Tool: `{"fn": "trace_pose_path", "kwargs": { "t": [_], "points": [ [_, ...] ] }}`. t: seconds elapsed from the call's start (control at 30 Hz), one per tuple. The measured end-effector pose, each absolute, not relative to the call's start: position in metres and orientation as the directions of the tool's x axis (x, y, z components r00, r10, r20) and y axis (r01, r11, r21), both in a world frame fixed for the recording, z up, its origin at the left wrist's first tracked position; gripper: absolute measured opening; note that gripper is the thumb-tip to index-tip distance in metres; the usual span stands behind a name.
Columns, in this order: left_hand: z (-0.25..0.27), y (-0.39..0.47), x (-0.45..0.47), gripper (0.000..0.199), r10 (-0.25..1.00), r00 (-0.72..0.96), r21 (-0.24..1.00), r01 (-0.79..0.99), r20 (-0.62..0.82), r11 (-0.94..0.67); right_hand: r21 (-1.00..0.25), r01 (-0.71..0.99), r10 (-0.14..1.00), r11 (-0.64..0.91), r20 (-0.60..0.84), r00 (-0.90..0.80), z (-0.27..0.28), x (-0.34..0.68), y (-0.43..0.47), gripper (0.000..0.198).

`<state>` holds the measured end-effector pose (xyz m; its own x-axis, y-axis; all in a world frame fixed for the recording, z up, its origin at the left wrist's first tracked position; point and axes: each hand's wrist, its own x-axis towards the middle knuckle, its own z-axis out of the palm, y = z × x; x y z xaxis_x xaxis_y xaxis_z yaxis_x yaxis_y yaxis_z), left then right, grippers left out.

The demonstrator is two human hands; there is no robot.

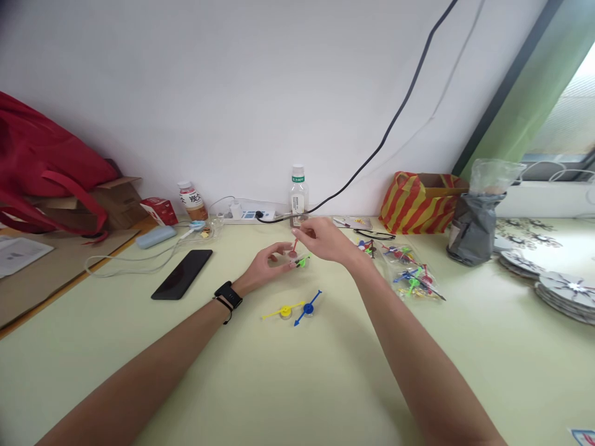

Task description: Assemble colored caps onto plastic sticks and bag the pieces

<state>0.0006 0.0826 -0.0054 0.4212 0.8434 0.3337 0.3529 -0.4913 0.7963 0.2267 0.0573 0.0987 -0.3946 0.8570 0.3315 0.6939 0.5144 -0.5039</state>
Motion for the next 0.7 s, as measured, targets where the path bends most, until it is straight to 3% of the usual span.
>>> {"fn": "trace_pose_path", "kwargs": {
  "t": [0.2, 0.37, 0.5, 0.7],
  "points": [
    [-0.016, 0.089, 0.002, 0.064, 0.827, 0.463, 0.816, 0.311, 0.317, -0.487, -0.566, 0.633, 0.848, 0.527, 0.305, -0.433, 0.106, 0.224, 0.052, 0.056],
    [-0.017, 0.089, 0.002, 0.038, 0.812, 0.489, 0.788, 0.339, 0.319, -0.514, -0.522, 0.762, 0.920, 0.383, 0.143, -0.365, 0.109, 0.227, 0.046, 0.060],
    [-0.014, 0.085, 0.003, 0.032, 0.789, 0.505, 0.781, 0.307, 0.351, -0.544, -0.560, 0.746, 0.908, 0.362, 0.031, -0.417, 0.111, 0.227, 0.043, 0.057],
    [-0.016, 0.083, 0.006, 0.040, 0.770, 0.512, 0.779, 0.272, 0.380, -0.565, -0.599, 0.703, 0.872, 0.383, -0.017, -0.489, 0.105, 0.219, 0.043, 0.055]
  ]
}}
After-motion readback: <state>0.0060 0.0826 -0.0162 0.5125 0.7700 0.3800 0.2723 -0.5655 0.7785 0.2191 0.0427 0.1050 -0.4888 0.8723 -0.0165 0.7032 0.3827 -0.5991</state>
